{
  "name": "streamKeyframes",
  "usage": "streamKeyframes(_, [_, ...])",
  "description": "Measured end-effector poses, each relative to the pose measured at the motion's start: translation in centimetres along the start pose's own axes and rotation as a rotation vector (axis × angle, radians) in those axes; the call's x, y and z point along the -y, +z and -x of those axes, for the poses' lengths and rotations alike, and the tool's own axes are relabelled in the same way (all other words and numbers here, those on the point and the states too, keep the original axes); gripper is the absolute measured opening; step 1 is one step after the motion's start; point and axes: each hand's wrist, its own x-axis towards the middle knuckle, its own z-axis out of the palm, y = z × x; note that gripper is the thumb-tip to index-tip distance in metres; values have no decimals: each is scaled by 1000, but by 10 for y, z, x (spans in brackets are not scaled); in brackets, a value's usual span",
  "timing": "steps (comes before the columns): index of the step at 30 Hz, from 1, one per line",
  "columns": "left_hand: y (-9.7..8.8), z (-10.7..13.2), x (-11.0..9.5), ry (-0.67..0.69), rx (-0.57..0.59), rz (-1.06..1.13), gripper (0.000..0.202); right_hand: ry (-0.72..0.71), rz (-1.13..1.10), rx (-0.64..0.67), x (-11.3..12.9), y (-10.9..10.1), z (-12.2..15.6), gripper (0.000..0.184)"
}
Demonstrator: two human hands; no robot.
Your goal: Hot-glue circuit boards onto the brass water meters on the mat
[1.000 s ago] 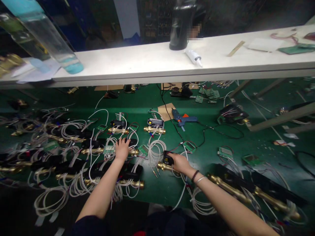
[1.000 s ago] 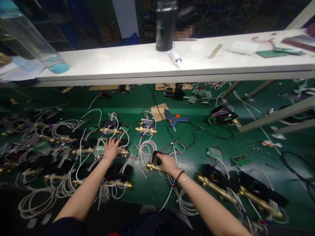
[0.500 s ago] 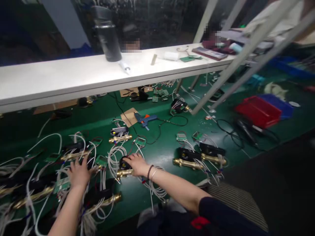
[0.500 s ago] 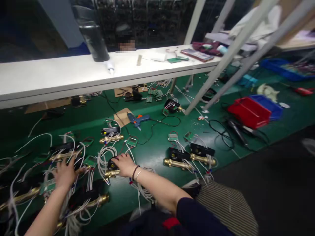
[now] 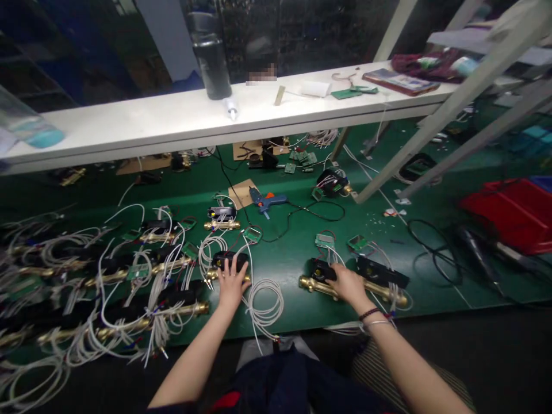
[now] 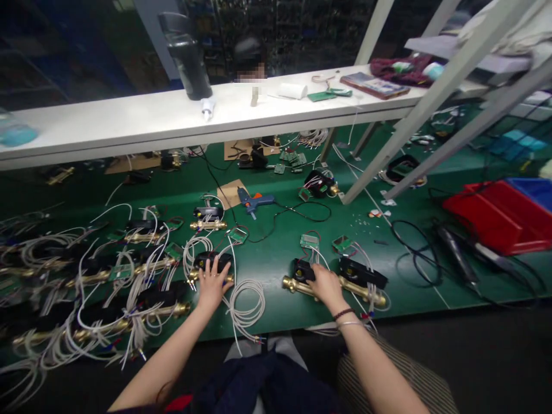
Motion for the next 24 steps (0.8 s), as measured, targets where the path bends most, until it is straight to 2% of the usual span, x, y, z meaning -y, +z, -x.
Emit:
streamKeyframes(3, [-3,-23,7,-75,9,23,64,-59,40,19,15,-3,7,22])
streamKeyframes(7, [-8,-55,6,-119,-3,97,67,-88,48,-1,29,-11,22,21])
streamKeyframes(10, [-11,-58,4,-117,-24,197,72,-99,27,-30,48,-15,35,24])
streamKeyframes(13, [-7,-27,2,-154,-109,324,55,-141,-1,-40,81,-9,51,26])
streamKeyframes(16, [2,31,4,-235,-218,453,36,-201,-22,-16,127,9,64,21])
streamKeyframes(20, [17,101,18,-288,-303,563,45,-253,-45,67,194,44,77,17])
streamKeyframes(22, [23,120,30,-268,-313,578,47,-286,-54,110,225,59,82,19])
streamKeyframes(24, [29,129,41,-241,-315,570,48,-318,-63,139,251,70,85,21])
